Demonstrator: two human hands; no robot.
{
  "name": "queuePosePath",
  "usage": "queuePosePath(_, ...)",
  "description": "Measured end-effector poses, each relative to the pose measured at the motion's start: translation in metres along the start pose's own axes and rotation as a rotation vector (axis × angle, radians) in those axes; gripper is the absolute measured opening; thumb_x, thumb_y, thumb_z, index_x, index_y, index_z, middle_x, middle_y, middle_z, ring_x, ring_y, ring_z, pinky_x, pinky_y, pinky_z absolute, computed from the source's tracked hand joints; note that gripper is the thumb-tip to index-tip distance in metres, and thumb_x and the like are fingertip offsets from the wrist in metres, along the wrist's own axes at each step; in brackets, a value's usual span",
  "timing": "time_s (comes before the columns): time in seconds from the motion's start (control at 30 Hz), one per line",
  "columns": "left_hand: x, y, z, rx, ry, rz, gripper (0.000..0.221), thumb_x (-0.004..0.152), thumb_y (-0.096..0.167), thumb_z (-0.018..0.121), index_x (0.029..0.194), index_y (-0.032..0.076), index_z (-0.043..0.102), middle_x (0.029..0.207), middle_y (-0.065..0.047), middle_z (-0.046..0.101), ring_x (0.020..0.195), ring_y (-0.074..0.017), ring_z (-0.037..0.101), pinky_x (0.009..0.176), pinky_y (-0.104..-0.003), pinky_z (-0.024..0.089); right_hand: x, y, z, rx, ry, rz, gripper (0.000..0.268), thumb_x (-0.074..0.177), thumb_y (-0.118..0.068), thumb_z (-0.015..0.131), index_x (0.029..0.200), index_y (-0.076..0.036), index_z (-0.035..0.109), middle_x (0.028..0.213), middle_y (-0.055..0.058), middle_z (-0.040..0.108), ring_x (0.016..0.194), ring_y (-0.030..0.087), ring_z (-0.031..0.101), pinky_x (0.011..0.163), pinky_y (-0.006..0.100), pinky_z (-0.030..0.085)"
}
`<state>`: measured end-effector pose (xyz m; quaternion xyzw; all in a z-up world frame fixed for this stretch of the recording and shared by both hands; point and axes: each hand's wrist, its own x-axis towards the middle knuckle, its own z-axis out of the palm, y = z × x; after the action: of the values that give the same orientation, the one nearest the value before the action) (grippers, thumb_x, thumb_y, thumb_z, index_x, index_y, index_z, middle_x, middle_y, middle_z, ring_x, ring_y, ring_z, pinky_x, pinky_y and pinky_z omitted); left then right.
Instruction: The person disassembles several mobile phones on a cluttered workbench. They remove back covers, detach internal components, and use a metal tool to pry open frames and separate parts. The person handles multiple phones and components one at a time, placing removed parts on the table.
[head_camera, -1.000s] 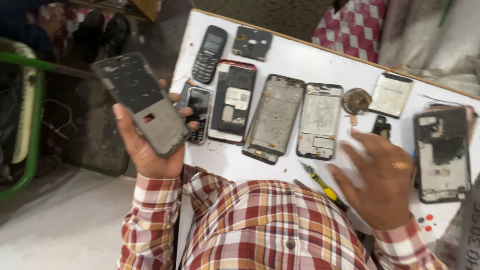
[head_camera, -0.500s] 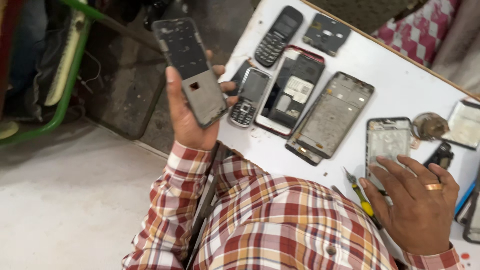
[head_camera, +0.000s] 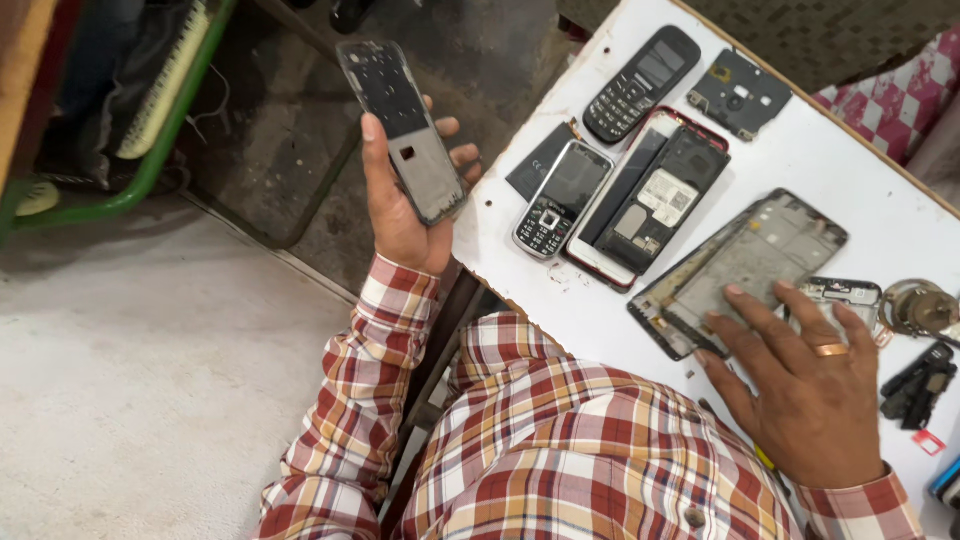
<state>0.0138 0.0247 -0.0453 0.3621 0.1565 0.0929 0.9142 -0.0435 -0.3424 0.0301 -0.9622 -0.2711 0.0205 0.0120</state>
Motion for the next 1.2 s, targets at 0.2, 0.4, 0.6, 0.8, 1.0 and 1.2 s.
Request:
queuePosePath(0.2, 0.004, -0.001, 0.001, 0.002, -0.019, -0.009, 0.075, 0.098, 0.068, 0.056, 0.143, 0.009, 0.051, 0.118, -0.009, 0.063, 0.099, -0.0229, 0.071, 0.087, -0.038, 0.061, -0.013, 0.008, -0.006, -0.075, -0.017, 0.083, 0.03, 0.082, -0.037, 0.078, 0.106, -0.02, 0.078, 0.132, -0.004, 0.07, 0.133, 0.023, 0.06, 0.12, 0.049, 0.033)
queuePosePath(0.4, 0.002, -0.006, -0.002, 0.089, -0.036, 0.006, 0.078, 0.095, 0.069, 0.057, 0.144, 0.009, 0.049, 0.117, -0.01, 0.063, 0.1, -0.0236, 0.072, 0.091, -0.04, 0.063, -0.018, 0.016, -0.003, 0.034, 0.087, 0.132, 0.021, 0.085, -0.026, 0.079, 0.101, -0.011, 0.077, 0.124, 0.001, 0.07, 0.133, 0.026, 0.062, 0.118, 0.047, 0.043)
queuePosePath(0.6, 0.001, -0.006, 0.002, 0.13, -0.022, 0.018, 0.079, 0.096, 0.07, 0.058, 0.144, 0.007, 0.051, 0.116, -0.011, 0.065, 0.098, -0.0234, 0.071, 0.09, -0.039, 0.062, -0.017, 0.02, -0.005, 0.32, 0.226, 0.143, 0.022, 0.087, -0.016, 0.078, 0.102, -0.001, 0.073, 0.126, 0.012, 0.068, 0.127, 0.027, 0.065, 0.105, 0.044, 0.056)
queuePosePath(0.8, -0.002, -0.004, 0.002, 0.103, -0.057, 0.001, 0.076, 0.097, 0.069, 0.061, 0.142, 0.008, 0.054, 0.117, -0.009, 0.065, 0.098, -0.0222, 0.067, 0.091, -0.037, 0.058, -0.019, 0.035, -0.016, 1.092, 0.503, 0.375, 0.021, 0.103, -0.01, 0.063, 0.116, 0.005, 0.06, 0.13, 0.016, 0.063, 0.129, 0.026, 0.063, 0.102, 0.039, 0.061)
queuePosePath(1.0, -0.002, -0.002, 0.006, 0.125, -0.049, 0.015, 0.074, 0.096, 0.069, 0.062, 0.139, 0.009, 0.055, 0.116, -0.01, 0.064, 0.097, -0.0222, 0.066, 0.093, -0.038, 0.058, -0.012, 0.053, -0.012, 1.305, 0.774, 0.378, 0.023, 0.12, -0.015, 0.061, 0.125, 0.007, 0.059, 0.121, 0.017, 0.068, 0.111, 0.022, 0.072, 0.104, 0.04, 0.061)
queuePosePath(1.2, -0.001, -0.003, 0.007, 0.123, -0.053, 0.003, 0.073, 0.097, 0.068, 0.062, 0.139, 0.009, 0.055, 0.117, -0.01, 0.064, 0.097, -0.0221, 0.066, 0.094, -0.038, 0.057, -0.023, 0.049, 0.005, 0.932, 0.813, 0.302, 0.027, 0.116, -0.018, 0.063, 0.122, 0.008, 0.064, 0.121, 0.018, 0.07, 0.111, 0.023, 0.073, 0.102, 0.039, 0.063)
